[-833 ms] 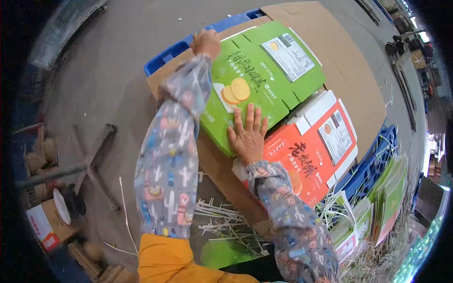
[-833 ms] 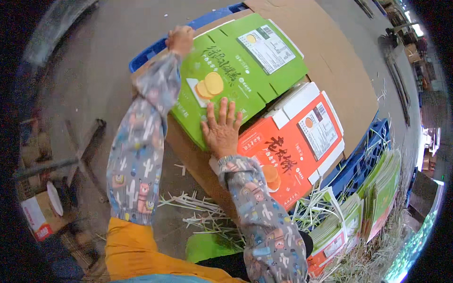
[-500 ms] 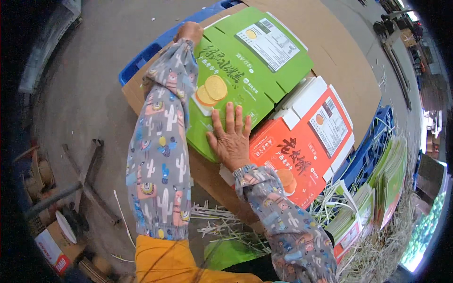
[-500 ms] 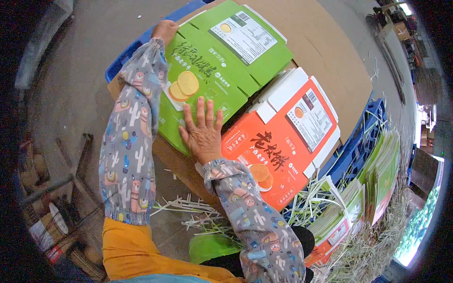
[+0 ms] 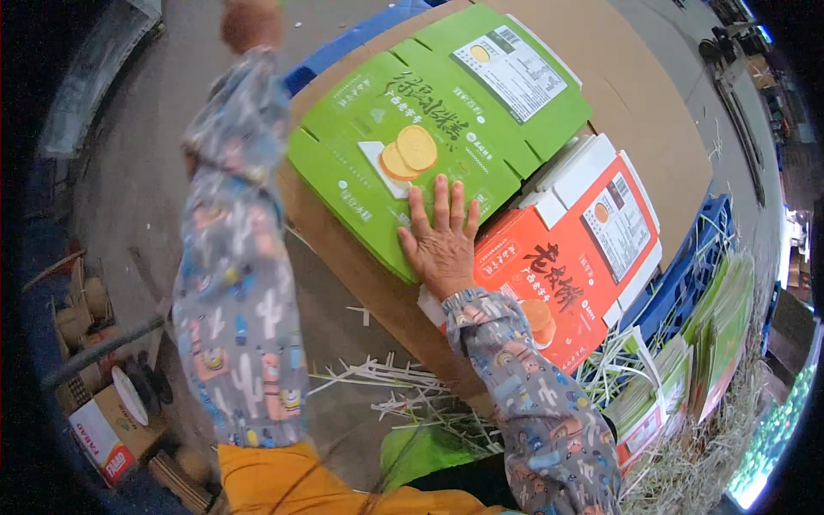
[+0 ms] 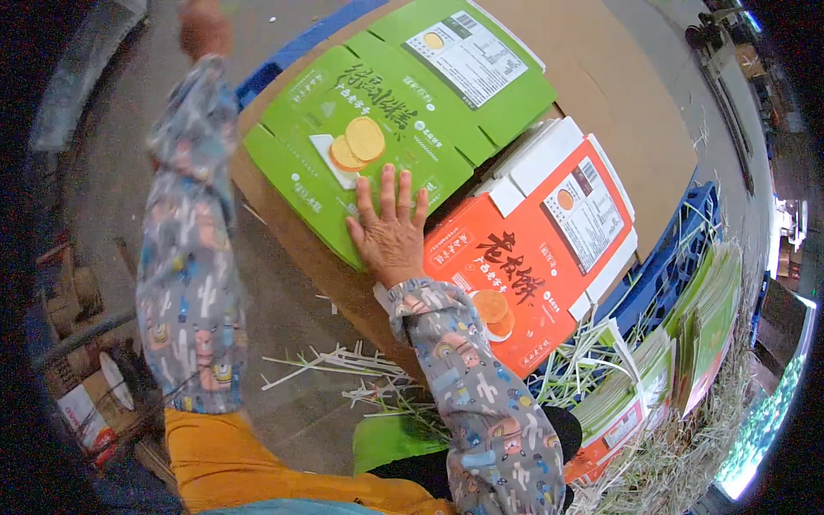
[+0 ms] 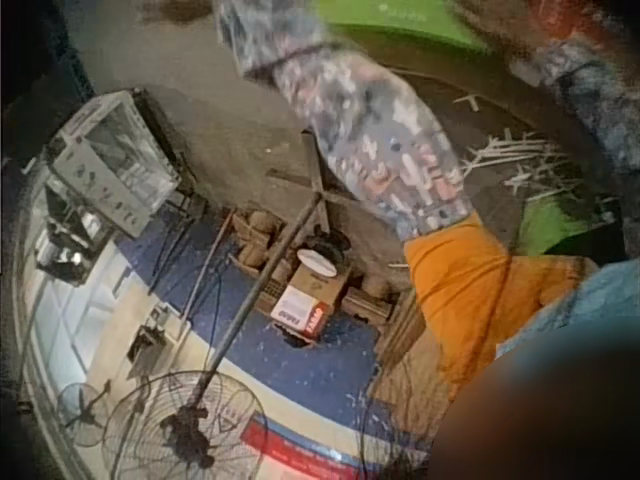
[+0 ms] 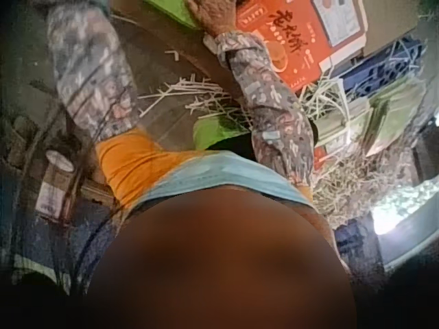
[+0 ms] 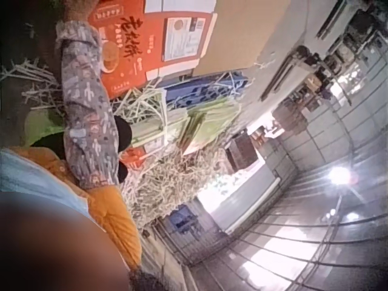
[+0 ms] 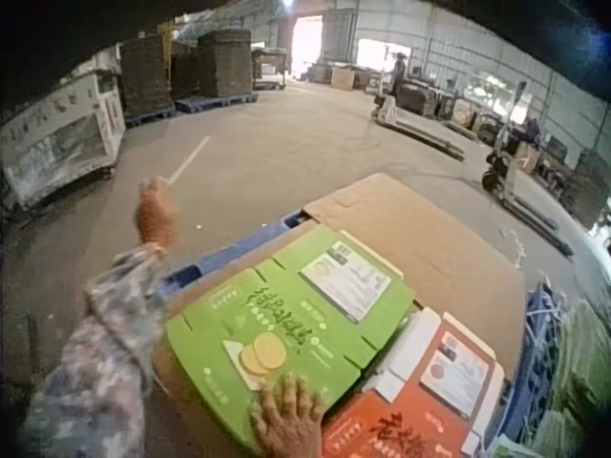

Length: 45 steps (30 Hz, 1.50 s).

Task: Sorting through flattened cardboard snack boxes and paper scraps in a warehouse environment.

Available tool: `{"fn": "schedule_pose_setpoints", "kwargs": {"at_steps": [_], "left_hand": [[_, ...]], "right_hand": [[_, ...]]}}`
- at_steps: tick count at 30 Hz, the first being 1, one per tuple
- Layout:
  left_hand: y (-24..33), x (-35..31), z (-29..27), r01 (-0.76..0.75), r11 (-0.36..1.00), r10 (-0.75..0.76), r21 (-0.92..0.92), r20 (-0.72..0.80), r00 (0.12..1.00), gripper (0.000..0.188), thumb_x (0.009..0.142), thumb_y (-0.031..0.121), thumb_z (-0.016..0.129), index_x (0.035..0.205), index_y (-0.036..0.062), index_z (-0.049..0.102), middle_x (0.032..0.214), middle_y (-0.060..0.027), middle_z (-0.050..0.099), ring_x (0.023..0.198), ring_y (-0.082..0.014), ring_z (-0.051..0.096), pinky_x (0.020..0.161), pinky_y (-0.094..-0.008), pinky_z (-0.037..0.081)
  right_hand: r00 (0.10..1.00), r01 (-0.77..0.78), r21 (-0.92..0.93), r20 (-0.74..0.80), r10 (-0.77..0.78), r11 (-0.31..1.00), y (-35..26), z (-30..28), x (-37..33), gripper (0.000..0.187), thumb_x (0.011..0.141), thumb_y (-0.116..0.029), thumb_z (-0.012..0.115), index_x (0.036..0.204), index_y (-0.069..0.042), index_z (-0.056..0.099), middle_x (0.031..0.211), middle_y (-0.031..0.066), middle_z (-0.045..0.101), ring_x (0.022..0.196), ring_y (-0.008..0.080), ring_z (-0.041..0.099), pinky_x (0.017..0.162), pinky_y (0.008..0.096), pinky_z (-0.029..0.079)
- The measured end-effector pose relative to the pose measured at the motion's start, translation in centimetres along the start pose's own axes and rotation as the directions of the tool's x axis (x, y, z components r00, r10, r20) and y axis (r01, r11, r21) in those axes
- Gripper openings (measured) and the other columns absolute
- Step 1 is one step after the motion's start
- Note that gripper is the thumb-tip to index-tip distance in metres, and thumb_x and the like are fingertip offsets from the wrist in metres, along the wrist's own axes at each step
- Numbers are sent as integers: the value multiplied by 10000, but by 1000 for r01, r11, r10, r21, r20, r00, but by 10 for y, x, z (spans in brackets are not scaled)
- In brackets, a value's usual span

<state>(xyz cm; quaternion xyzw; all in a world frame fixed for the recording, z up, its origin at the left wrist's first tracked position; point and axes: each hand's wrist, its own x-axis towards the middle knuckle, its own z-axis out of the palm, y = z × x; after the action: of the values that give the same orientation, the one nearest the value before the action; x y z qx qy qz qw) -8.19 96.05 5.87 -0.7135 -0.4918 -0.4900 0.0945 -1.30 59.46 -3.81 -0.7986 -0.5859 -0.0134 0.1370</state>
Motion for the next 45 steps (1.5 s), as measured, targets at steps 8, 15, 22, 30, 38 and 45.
{"fn": "schedule_pose_setpoints", "kwargs": {"at_steps": [8,15,22,30,38,45], "left_hand": [[-13,-93,-150,-197,953,121,230,307,944,429,698,165,590,1090,28,484,1093,-159,484,1035,-325,421,879,-425,326],[84,-217,-129,-78,994,104,-70,593,798,475,813,328,448,1221,92,387,1268,-109,345,1202,-266,266,973,-467,155],[75,-241,-95,-203,979,164,21,515,841,471,786,351,462,1197,125,416,1241,-87,381,1168,-244,311,957,-472,182],[-5,-265,-6,-647,749,588,-142,592,551,354,844,199,401,1180,89,426,1247,-107,385,1113,-269,391,922,-372,330],[111,-261,-10,60,993,60,-104,861,505,466,792,340,473,1199,121,418,1269,-130,346,1164,-289,308,938,-387,285],[258,-277,-111,92,691,409,-717,494,767,345,740,142,570,1031,-30,502,915,-136,552,828,-218,521,767,-300,394]], "right_hand": [[1000,27,16,3,-27,1000,-17,-6,1,551,774,-388,487,1256,-167,338,1357,140,167,1254,324,128,988,503,94],[998,38,-26,-59,-39,999,-28,-4,-4,512,781,-391,476,1235,-182,364,1327,140,243,1232,326,195,980,507,121],[994,25,285,93,-54,958,-13,-41,-2,538,755,-334,536,1210,-107,360,1259,214,308,1172,368,285,959,477,226],[937,-137,339,-261,233,931,103,-239,-198,208,751,-116,559,935,-20,537,991,146,521,946,287,494,819,334,392],[-324,-562,827,-209,923,-10,137,-288,-656,202,842,-216,451,945,-54,513,766,59,544,718,149,547,622,266,447],[-582,71,908,374,723,-412,115,-185,-754,256,790,-259,487,910,-37,443,762,72,491,619,186,494,537,311,428]]}}
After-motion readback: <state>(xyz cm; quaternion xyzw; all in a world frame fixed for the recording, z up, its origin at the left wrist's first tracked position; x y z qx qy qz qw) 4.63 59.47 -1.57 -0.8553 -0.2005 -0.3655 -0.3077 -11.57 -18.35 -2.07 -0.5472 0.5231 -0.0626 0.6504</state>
